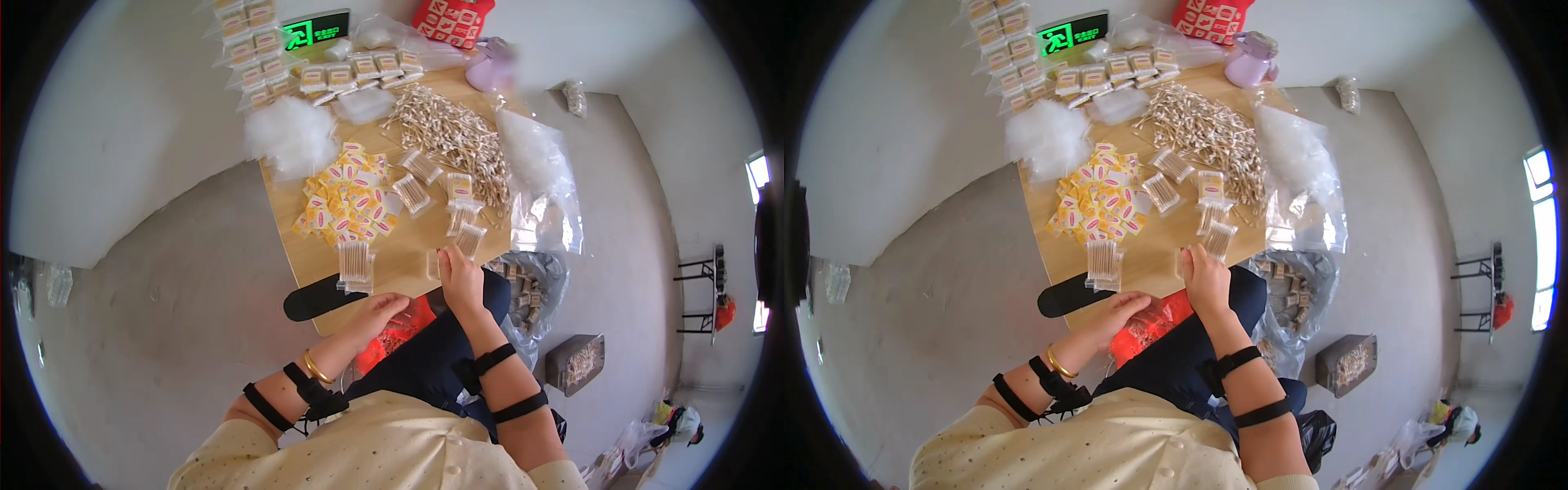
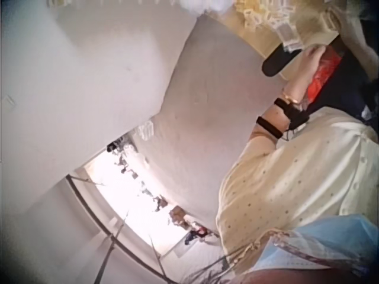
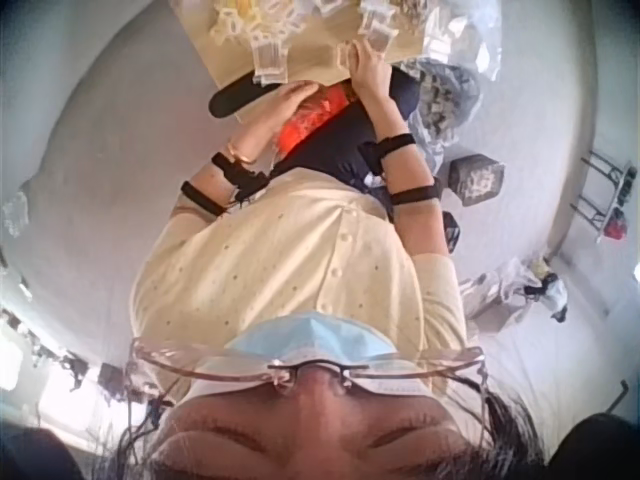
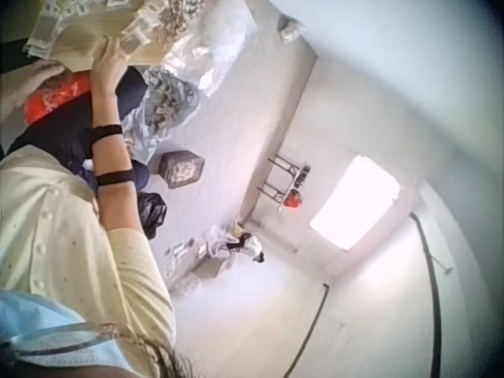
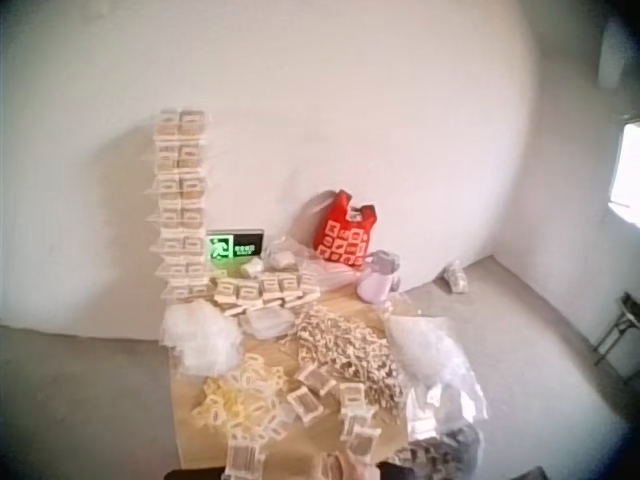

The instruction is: The person sits on the floor and packs cotton swabs into small plastic bags. They pick up swabs from a large pile on a table, insert them into bags, and place the filled bags into a larger plastic bag on the floor.

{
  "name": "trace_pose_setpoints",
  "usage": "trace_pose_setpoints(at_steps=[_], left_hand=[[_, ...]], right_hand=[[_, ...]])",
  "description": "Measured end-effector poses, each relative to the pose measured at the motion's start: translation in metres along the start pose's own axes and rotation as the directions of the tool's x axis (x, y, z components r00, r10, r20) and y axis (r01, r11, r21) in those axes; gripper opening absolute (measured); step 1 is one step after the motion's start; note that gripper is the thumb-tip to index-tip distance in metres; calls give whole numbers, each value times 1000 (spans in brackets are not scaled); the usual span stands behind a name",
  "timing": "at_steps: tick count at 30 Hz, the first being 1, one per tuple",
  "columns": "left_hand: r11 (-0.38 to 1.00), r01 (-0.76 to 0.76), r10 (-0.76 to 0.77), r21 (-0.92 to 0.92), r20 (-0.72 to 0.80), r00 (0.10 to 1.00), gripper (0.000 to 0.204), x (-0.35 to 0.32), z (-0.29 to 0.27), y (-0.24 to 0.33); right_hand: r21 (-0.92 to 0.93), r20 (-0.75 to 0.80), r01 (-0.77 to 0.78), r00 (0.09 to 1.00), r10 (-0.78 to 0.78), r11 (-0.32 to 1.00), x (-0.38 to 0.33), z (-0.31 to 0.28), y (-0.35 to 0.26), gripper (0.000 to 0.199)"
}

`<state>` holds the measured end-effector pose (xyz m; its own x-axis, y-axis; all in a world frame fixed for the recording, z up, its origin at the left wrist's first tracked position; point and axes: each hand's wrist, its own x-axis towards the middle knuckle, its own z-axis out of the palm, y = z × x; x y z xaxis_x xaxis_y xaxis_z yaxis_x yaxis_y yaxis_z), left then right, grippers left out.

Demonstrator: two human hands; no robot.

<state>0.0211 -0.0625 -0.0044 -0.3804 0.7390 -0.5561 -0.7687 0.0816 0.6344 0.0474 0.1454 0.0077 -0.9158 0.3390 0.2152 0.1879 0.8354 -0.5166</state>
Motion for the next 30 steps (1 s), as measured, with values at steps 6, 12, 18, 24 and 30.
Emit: trace_pose_setpoints(at_steps=[6, 12, 18, 24, 30], left_hand=[[846, -19, 121, -533, 157, 980, 35, 26, 46, 28], [883, -373, 428, -286, 162, 889, 26, -2, 114, 72], [583, -735, 602, 346, 423, 677, 22, -52, 176, 87], [85, -896, 562, 436, 721, 405, 29, -72, 237, 83], [-230, -926, 604, 299, 790, 105, 32, -102, 283, 83]], right_hand=[[526, 9, -169, 981, 193, 833, -12, -58, -34, 20], [485, -36, 109, 994, -105, 868, -56, -128, -35, 13], [511, -246, 157, 969, -31, 845, -90, -222, -49, 39], [290, -416, 313, 892, -175, 905, -140, -275, -61, 35], [216, -541, 340, 822, -178, 915, -181, -305, -56, 33]])
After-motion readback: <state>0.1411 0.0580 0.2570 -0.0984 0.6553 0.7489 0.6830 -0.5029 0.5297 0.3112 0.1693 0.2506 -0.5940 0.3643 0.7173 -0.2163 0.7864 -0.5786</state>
